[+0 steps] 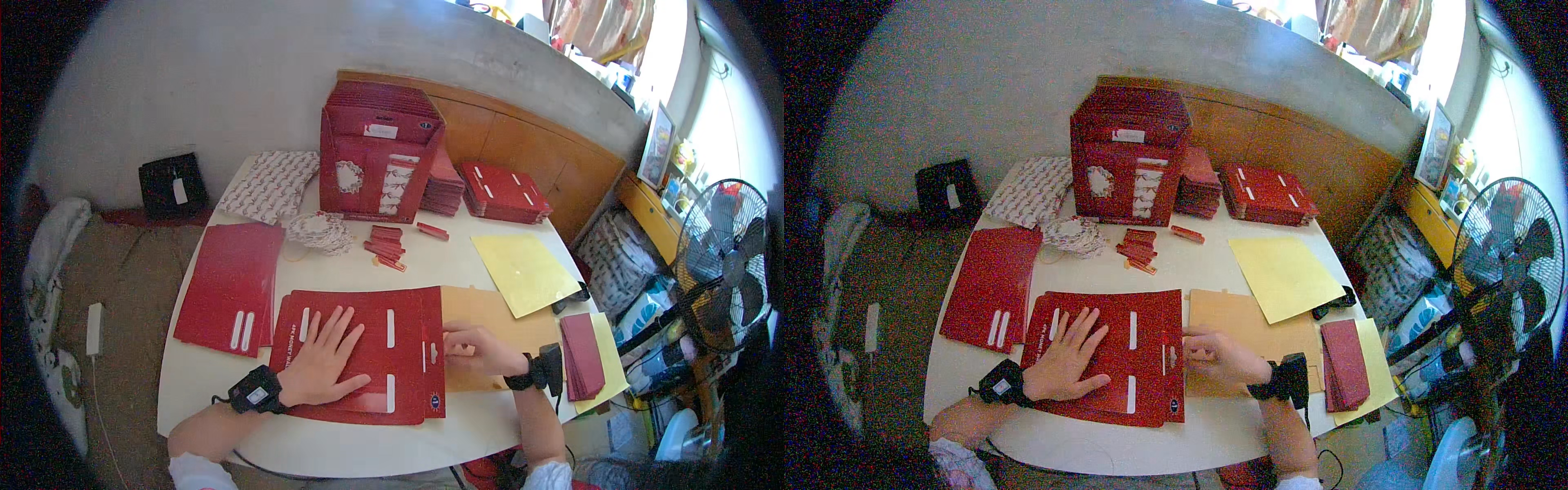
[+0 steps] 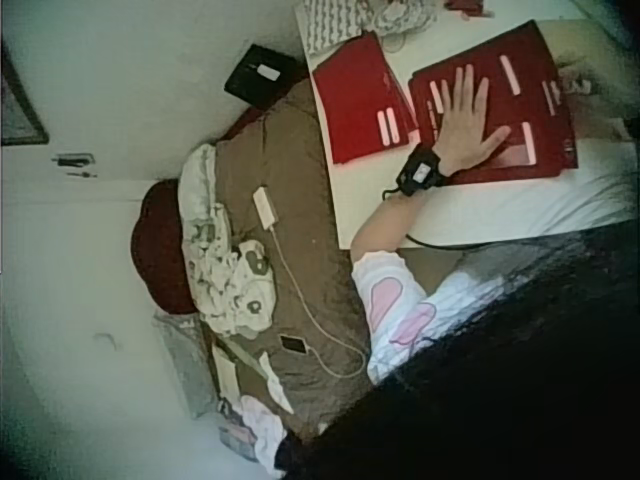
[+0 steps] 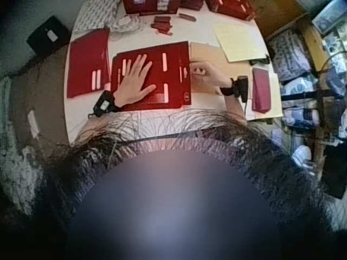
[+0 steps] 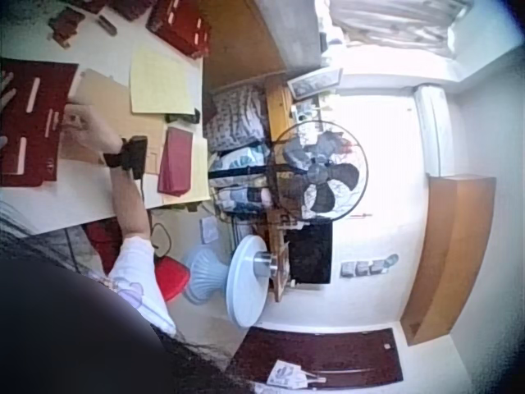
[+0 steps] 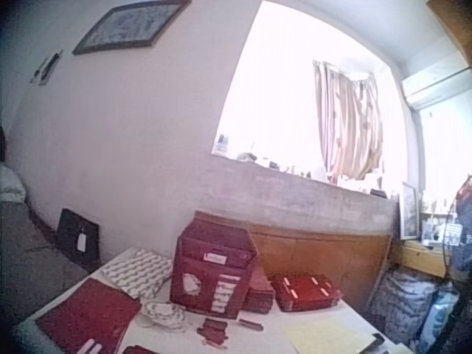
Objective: Assembling red money wallet folders by applying adhesive strips and folding components.
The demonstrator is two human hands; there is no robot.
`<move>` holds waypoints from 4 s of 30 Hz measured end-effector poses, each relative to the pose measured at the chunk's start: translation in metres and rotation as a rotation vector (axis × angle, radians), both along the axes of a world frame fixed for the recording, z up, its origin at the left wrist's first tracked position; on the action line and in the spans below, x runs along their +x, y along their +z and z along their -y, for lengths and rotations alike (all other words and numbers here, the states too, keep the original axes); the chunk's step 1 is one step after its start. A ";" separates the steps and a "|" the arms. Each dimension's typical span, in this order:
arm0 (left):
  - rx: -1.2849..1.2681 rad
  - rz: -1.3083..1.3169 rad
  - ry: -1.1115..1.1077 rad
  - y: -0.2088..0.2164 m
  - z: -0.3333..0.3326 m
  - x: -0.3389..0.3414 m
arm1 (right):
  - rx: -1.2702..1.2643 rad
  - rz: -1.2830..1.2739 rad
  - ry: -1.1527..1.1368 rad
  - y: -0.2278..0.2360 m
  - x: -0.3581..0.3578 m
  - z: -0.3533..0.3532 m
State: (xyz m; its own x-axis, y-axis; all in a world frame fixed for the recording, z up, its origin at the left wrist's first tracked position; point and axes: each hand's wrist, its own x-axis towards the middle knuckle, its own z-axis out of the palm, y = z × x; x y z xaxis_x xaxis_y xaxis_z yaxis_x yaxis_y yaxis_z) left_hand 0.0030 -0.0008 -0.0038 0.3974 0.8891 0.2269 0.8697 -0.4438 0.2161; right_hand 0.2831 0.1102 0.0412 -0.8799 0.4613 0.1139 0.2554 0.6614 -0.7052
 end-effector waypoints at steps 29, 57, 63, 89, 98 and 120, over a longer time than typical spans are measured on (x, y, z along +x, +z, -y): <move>0.013 -0.002 -0.022 0.000 0.000 -0.001 | 0.189 -0.019 -0.299 0.004 0.012 -0.048; 0.054 0.000 -0.002 -0.008 0.000 0.000 | 0.126 -0.124 -0.576 -0.049 -0.064 -0.129; 0.071 -0.004 0.000 -0.009 0.000 0.000 | 0.150 -0.063 -0.465 -0.040 -0.066 -0.102; 0.055 -0.012 0.012 -0.013 0.002 -0.002 | 0.325 -0.203 -0.276 -0.030 -0.140 -0.151; 0.069 -0.008 0.011 -0.017 -0.002 -0.002 | 0.448 -0.095 -0.248 -0.038 -0.146 -0.169; 0.070 0.037 -0.006 -0.018 -0.002 -0.002 | 0.266 -0.152 -0.392 -0.042 -0.140 -0.179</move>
State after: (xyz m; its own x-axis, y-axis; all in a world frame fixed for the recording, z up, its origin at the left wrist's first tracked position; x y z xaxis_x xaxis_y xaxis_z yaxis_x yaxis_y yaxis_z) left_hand 0.0012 0.0011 -0.0213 0.3929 0.8681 0.3033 0.8590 -0.4642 0.2159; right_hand 0.1428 0.2894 -0.0006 -0.6099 0.6917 0.3867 0.4283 0.6983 -0.5735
